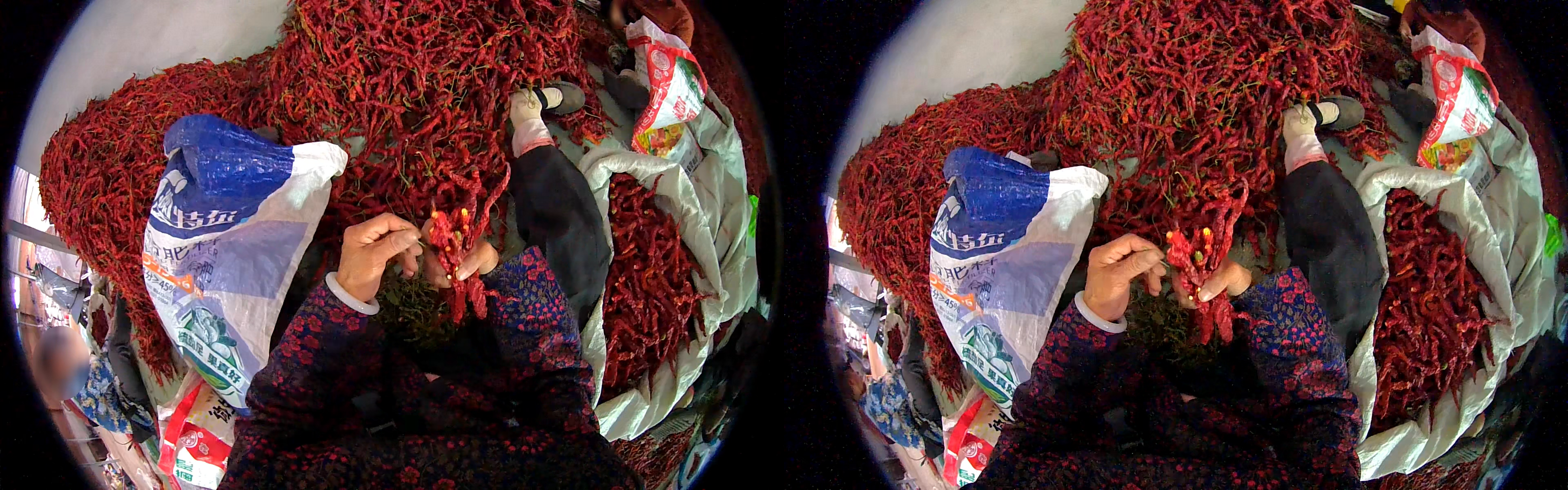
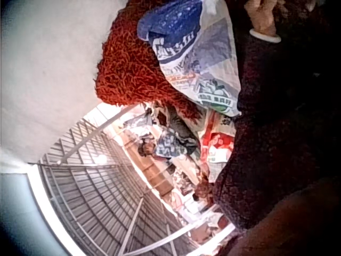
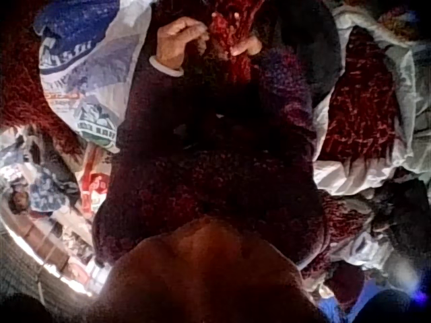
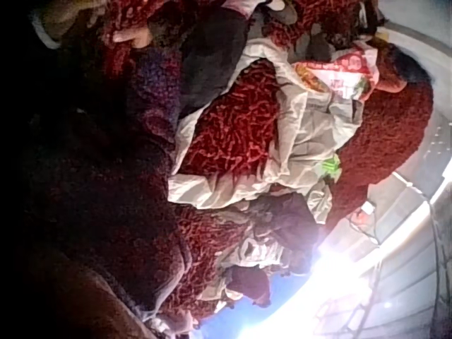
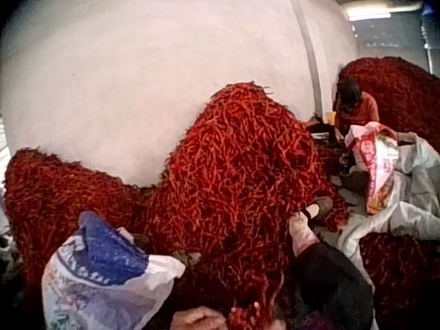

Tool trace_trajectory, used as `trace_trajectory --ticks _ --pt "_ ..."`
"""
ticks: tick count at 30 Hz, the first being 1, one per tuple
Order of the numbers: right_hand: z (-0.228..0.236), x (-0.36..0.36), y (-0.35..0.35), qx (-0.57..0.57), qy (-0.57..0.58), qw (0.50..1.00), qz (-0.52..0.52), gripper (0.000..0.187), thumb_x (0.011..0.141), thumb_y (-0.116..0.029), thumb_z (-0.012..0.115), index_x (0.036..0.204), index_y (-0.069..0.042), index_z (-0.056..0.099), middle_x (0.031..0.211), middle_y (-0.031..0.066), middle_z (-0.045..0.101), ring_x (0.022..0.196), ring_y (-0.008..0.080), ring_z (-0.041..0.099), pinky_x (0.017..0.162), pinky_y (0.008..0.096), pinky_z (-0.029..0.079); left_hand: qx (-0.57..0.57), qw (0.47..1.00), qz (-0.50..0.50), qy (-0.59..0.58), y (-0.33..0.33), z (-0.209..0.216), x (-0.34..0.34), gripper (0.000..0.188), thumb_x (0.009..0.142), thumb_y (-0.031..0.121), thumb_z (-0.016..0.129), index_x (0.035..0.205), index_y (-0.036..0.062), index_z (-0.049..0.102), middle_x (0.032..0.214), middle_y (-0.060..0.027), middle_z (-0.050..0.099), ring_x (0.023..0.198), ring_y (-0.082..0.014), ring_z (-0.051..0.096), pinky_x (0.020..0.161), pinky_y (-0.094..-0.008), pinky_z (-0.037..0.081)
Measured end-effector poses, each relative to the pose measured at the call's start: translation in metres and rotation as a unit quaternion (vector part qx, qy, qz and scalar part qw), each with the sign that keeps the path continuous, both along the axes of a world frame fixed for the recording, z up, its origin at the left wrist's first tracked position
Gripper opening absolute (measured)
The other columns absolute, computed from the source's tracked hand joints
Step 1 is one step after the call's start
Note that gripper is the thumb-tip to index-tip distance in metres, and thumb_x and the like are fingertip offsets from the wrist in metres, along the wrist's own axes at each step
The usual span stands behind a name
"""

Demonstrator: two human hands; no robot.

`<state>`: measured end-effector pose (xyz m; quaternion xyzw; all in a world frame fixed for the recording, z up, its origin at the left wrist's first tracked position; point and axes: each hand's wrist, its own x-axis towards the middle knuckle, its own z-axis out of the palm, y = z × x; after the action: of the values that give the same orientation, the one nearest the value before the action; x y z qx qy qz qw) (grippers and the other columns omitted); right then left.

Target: The person sits on the floor surrounded by large piles of dried red chilies and repeatedly removes stems from the chilies by hand. The de-stemmed chilies are placed into a white sack beside them.

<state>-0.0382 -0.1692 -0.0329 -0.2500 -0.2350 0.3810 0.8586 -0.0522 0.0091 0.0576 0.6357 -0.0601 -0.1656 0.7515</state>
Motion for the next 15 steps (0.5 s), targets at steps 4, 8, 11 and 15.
trace_trajectory --ticks 4,8,11,15 --pt "-0.003 0.001 0.002 0.031 0.056 0.998 0.013 0.059 0.052 -0.005 0.067 0.106 -0.004 0.046 0.078 0.0128 0.053 0.061 0.0214 0.05 0.05 0.0323 0.039 -0.048 0.994 0.094 0.028 -0.008 -0.002 -0.004 0.013 0.079 0.012 0.057 0.081 -0.0003 0.056 0.064 -0.0075 0.057 0.048 -0.0142 0.053 0.044 -0.026 0.044" --pt "0.008 0.001 0.005 0.06 0.045 0.997 0.008 0.054 0.055 -0.004 0.064 0.105 -0.006 0.045 0.084 0.0145 0.053 0.062 0.0229 0.051 0.052 0.0331 0.04 -0.08 0.988 0.129 0.008 -0.008 -0.008 -0.003 0.014 0.079 0.013 0.057 0.082 -0.0004 0.055 0.064 -0.0074 0.056 0.049 -0.0139 0.053 0.044 -0.0266 0.044" --pt "0.003 0.001 0.005 0.056 0.047 0.997 -0.005 0.055 0.056 -0.005 0.064 0.106 -0.006 0.044 0.086 0.0146 0.053 0.062 0.0228 0.051 0.053 0.0335 0.04 -0.098 0.984 0.147 -0.001 -0.008 -0.004 0.0 0.014 0.08 0.013 0.057 0.082 -0.0006 0.055 0.065 -0.0077 0.056 0.049 -0.0137 0.052 0.045 -0.0266 0.044" --pt "0.011 0.0 0.005 0.06 0.063 0.996 -0.012 0.056 0.056 -0.004 0.063 0.108 -0.006 0.043 0.087 0.0138 0.054 0.062 0.022 0.051 0.053 0.0329 0.04 -0.105 0.981 0.165 -0.008 -0.009 0.001 0.003 0.013 0.081 0.012 0.056 0.082 -0.0005 0.055 0.065 -0.0078 0.055 0.049 -0.013 0.051 0.045 -0.026 0.043"
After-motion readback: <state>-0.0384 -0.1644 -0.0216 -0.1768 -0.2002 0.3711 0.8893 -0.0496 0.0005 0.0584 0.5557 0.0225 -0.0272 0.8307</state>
